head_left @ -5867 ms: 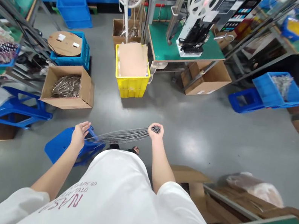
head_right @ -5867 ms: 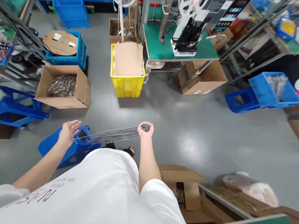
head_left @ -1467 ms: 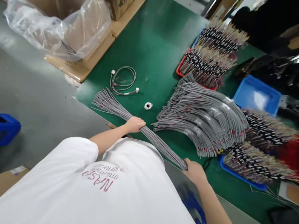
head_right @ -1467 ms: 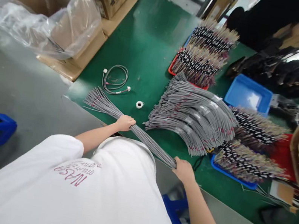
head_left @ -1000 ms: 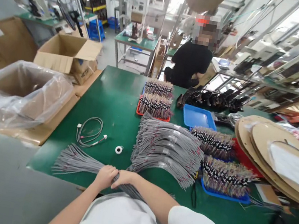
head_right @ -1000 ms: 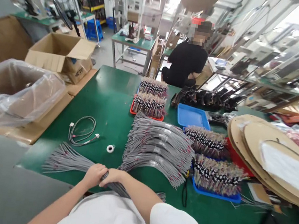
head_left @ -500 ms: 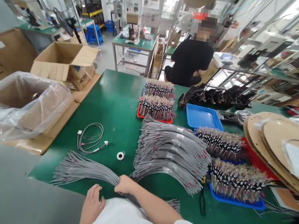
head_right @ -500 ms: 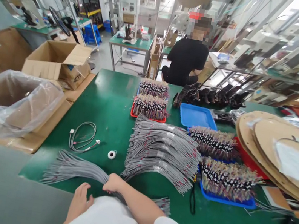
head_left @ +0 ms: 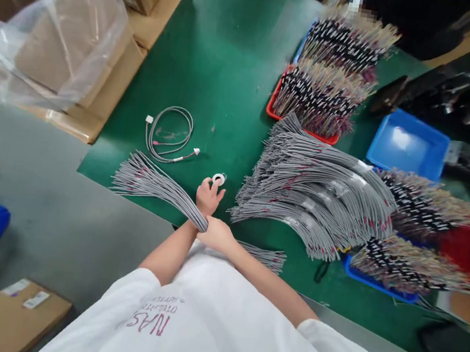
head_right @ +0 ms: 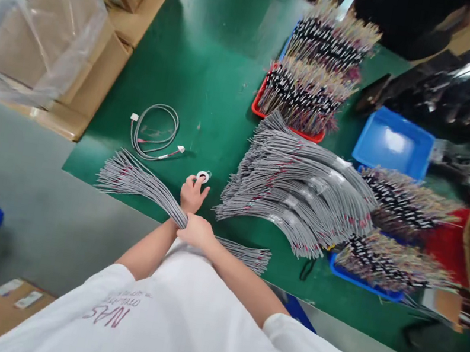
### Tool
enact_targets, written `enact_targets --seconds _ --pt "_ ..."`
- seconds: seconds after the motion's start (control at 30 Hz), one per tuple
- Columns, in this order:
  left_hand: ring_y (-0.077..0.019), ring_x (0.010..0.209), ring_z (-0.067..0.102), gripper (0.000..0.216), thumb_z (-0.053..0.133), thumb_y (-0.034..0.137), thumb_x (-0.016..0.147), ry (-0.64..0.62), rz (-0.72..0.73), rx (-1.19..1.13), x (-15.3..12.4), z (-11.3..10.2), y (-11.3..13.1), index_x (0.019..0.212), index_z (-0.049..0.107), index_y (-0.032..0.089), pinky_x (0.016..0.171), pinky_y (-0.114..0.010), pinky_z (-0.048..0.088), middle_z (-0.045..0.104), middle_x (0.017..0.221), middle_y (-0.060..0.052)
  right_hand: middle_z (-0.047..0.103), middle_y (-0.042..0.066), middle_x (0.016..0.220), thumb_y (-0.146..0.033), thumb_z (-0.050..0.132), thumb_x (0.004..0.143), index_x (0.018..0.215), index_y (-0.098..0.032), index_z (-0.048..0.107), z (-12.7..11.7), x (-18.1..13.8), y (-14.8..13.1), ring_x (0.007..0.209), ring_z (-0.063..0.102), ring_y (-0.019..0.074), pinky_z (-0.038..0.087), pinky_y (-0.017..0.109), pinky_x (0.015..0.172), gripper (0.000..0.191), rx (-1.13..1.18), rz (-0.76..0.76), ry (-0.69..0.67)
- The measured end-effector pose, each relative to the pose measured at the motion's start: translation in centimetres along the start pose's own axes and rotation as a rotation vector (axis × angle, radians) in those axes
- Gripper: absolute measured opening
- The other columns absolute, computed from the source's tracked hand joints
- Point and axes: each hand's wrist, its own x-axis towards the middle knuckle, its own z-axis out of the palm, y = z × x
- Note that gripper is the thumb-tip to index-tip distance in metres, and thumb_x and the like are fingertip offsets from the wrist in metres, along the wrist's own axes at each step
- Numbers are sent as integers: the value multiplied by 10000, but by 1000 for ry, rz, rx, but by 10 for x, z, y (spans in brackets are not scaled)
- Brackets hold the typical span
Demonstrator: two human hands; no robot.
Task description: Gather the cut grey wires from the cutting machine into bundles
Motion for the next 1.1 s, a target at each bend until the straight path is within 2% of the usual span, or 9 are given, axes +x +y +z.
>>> enact_targets --seconds 0.07,0.13,0.23,0.33,0.43,0.57,0.67,0.73,1.1 --pt "-326 1223 450 473 369 482 991 12 -24 -76 4 1 -2 1296 519 152 999 -451 387 404 1369 -208 737 59 1028 -325 690 745 1219 -219 609 -1 -2 -2 903 692 233 420 254 669 493 -26 -8 14" --pt "-316 1193 472 434 389 455 986 -6 -65 -154 -13 0 -11 1234 557 140 958 -433 420 445 1300 -197 735 73 1064 -334 692 750 1416 -215 464 -2 -5 -5 913 698 244 432 262 690 714 -64 -4 19" --pt "-274 1122 518 361 470 413 956 -106 -112 -305 -71 -6 -32 1175 593 154 933 -402 453 542 1179 -142 734 101 1081 -330 671 782 1566 -178 201 -2 -9 -8 918 704 253 450 275 735 927 -147 13 10" --pt "-206 1009 562 356 448 434 969 -214 -147 -497 -129 -18 -51 1152 606 172 898 -355 483 616 1056 -78 742 129 1053 -369 652 812 1593 -137 53 1 -8 -9 903 708 271 462 290 736 1011 -205 23 -17" --pt "-165 882 581 484 392 545 978 -268 -175 -674 -156 -32 -68 1210 583 165 806 -305 501 640 962 -56 746 149 1044 -417 631 830 1595 -115 -5 7 -3 -8 896 711 287 469 298 709 1040 -211 38 -44" --pt "-150 762 566 622 371 657 948 -273 -191 -822 -155 -49 -86 1297 537 170 726 -290 489 635 874 -41 718 155 1160 -349 654 789 1581 -144 174 16 1 -9 975 697 285 479 294 727 948 -183 37 -69" --pt "-149 746 555 607 446 645 921 -279 -190 -888 -152 -54 -93 1286 555 173 713 -289 482 630 870 -36 727 90 1136 -320 635 790 1397 -217 489 24 2 -11 954 694 253 481 277 726 633 -142 14 -82" --pt "-136 699 534 575 452 613 924 -292 -202 -927 -154 -54 -95 1275 560 170 666 -275 467 620 834 -26 738 69 1055 -345 625 798 1239 -220 589 29 3 -11 903 693 245 476 272 696 459 -148 37 -75" --pt "-122 626 511 345 440 471 915 -247 -256 -991 -163 -49 -109 958 579 158 595 -265 459 566 773 -26 736 79 956 -349 631 778 1077 -153 640 44 17 -4 808 673 209 475 252 666 357 -108 62 -15"
